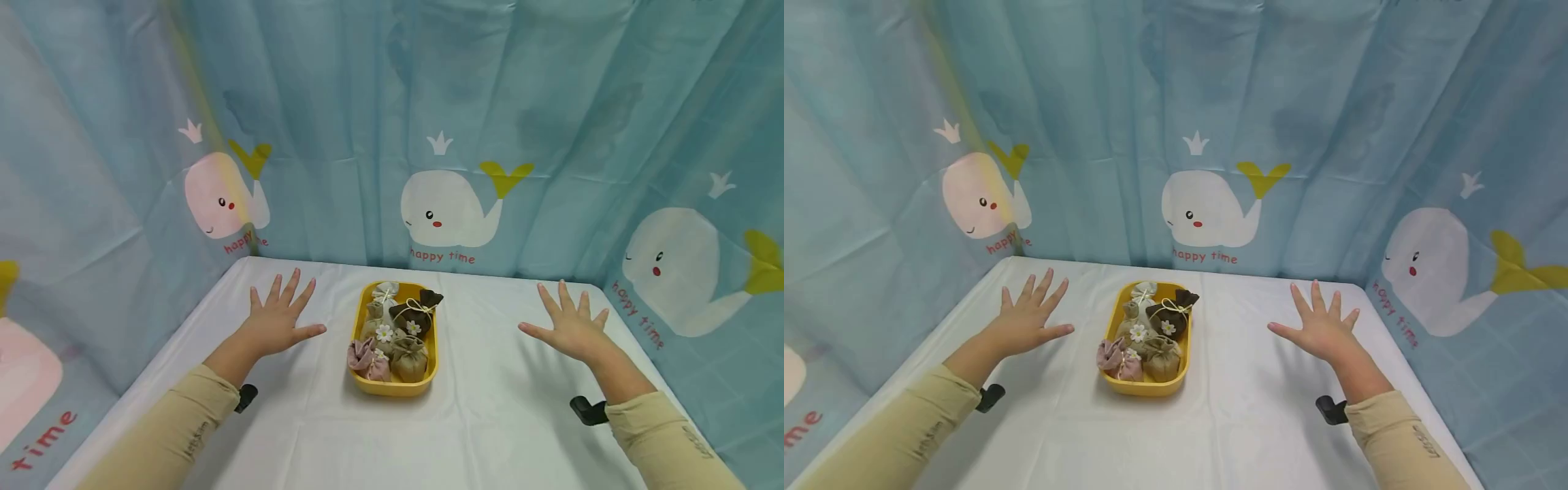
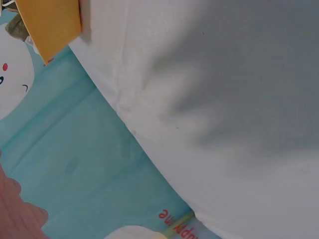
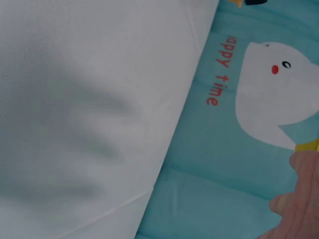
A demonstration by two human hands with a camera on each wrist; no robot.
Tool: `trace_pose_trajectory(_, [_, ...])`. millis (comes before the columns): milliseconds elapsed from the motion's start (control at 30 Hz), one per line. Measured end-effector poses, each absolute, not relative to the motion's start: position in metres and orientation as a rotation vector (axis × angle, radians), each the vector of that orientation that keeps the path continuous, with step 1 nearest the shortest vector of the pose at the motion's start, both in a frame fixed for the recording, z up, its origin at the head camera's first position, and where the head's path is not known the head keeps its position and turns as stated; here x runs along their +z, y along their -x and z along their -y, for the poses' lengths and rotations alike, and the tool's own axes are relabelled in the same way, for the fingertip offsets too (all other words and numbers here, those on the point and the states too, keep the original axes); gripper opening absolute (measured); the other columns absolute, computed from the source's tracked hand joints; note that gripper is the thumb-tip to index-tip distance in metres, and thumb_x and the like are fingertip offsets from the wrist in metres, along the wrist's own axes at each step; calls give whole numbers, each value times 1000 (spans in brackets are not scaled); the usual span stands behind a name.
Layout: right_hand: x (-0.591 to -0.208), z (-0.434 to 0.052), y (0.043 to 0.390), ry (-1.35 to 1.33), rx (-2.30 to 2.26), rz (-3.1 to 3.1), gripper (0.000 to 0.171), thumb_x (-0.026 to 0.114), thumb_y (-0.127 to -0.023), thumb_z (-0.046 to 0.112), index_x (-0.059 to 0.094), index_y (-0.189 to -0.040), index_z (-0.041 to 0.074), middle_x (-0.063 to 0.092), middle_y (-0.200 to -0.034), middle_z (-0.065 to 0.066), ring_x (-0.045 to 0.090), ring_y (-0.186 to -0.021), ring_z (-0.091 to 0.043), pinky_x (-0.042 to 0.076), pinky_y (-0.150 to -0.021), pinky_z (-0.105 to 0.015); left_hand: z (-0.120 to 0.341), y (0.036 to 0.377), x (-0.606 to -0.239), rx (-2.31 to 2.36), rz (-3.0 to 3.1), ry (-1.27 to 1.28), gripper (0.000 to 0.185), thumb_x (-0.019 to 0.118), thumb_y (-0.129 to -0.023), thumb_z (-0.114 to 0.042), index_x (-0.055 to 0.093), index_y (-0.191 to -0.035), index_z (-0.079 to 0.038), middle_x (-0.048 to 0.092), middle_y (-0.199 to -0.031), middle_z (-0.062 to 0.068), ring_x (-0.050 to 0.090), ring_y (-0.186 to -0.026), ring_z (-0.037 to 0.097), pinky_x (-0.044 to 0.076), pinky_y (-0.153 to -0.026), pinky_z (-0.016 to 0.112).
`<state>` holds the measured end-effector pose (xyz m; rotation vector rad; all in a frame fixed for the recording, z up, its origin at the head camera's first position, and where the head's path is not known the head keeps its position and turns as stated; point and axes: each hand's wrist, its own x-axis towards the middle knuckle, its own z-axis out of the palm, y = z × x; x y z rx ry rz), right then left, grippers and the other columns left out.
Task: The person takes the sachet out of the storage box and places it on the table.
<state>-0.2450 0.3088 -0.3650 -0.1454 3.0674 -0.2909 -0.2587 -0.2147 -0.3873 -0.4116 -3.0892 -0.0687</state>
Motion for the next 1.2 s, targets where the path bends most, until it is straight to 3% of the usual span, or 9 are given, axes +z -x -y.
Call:
trace_pose_trajectory(433, [-364, -309, 241, 156, -311, -3051, 102, 39, -78, 76, -7, -147, 16, -17, -146, -29, -25, -121, -58, -19, -79, -75, 185, 246, -385, -51, 3047, 516, 109, 29, -66, -88, -1, -148, -23, -15, -152, 9, -12, -136, 40, -9, -94, 71])
trace_pose_trajectory(700, [-366, -304, 242, 186, -326, -3049, 103, 39, -77, 76, -7, -147, 16, -15, -147, -29, -25, -122, -57, -18, -80, -76, 175, 238, -391, -109, 3023, 597, 112, 42, -65, -84, 0, -148, -22, -15, -152, 9, -12, -136, 39, -16, -93, 69])
trace_pose_trajectory(1067, [-366, -297, 239, 217, -314, -3056, 101, 42, -78, 74, -4, -148, 16, -11, -147, -29, -21, -123, -59, -15, -81, -77, 156, 229, -397, -116, 2987, 696, 117, 45, -61, -86, 1, -148, -21, -12, -153, 9, -9, -137, 38, -7, -95, 71])
trace_pose_trajectory(1200, [-367, -296, 237, 221, -322, -3050, 101, 42, -79, 73, -4, -148, 16, -12, -147, -29, -21, -123, -58, -14, -81, -77, 151, 228, -404, -89, 3000, 706, 120, 39, -58, -90, 1, -148, -20, -15, -152, 7, -10, -137, 36, -5, -95, 71])
